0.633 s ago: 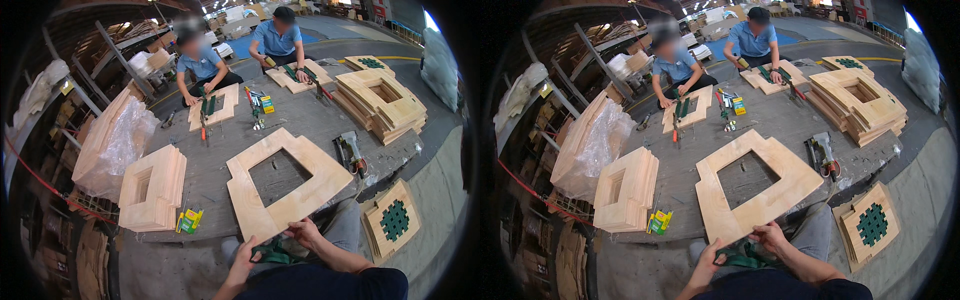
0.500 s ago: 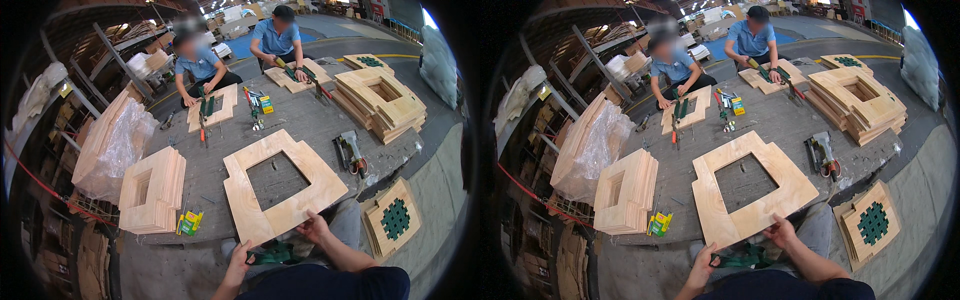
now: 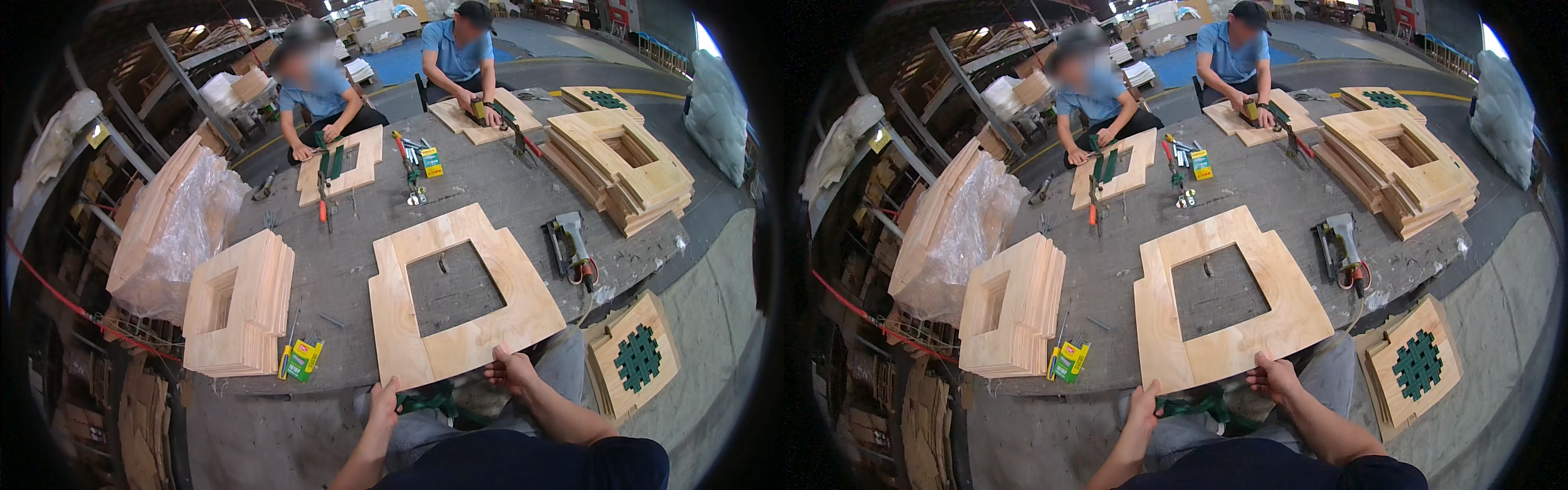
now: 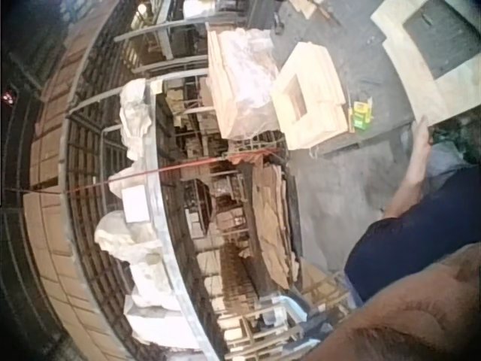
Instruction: The person assembles a green woven pattern onto a square wooden frame using a pneumatic nail gun. They position green strips in a grid, staple them to the wood, and then stack the completed unit with others.
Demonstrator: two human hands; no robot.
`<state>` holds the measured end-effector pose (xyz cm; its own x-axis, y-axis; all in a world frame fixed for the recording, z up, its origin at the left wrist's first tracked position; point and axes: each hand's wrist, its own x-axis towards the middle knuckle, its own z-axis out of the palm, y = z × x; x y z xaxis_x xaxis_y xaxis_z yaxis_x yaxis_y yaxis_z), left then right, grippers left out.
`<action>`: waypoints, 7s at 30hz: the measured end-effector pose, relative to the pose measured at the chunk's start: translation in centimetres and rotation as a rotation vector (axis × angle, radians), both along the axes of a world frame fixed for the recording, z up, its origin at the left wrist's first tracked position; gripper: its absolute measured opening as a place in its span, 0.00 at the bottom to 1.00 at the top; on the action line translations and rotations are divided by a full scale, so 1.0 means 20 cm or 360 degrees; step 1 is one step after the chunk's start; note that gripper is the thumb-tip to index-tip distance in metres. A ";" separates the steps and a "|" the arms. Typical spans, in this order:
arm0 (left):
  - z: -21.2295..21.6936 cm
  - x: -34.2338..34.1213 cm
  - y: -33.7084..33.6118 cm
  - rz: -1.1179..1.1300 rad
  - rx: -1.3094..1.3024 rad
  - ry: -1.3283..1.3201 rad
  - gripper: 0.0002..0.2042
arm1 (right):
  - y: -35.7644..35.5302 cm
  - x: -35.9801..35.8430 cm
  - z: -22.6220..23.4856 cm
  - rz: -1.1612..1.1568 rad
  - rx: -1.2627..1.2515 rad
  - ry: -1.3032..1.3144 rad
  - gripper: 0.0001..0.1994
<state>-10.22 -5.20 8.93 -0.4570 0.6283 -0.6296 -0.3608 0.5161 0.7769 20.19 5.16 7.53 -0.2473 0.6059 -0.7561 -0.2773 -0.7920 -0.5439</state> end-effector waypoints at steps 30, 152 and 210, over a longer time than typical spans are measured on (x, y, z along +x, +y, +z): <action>0.18 -0.55 0.56 -0.0619 -0.0181 0.1699 0.28 | 0.01 -0.03 0.00 -0.0076 -0.0077 -0.0002 0.18; 0.98 0.40 0.18 0.0199 0.1373 0.0548 0.09 | -0.17 -0.23 0.50 0.0910 0.1689 0.0175 0.24; 0.30 0.38 0.17 -0.0327 0.0784 -0.0199 0.04 | -0.05 -0.28 0.50 0.0289 0.1882 -0.0407 0.07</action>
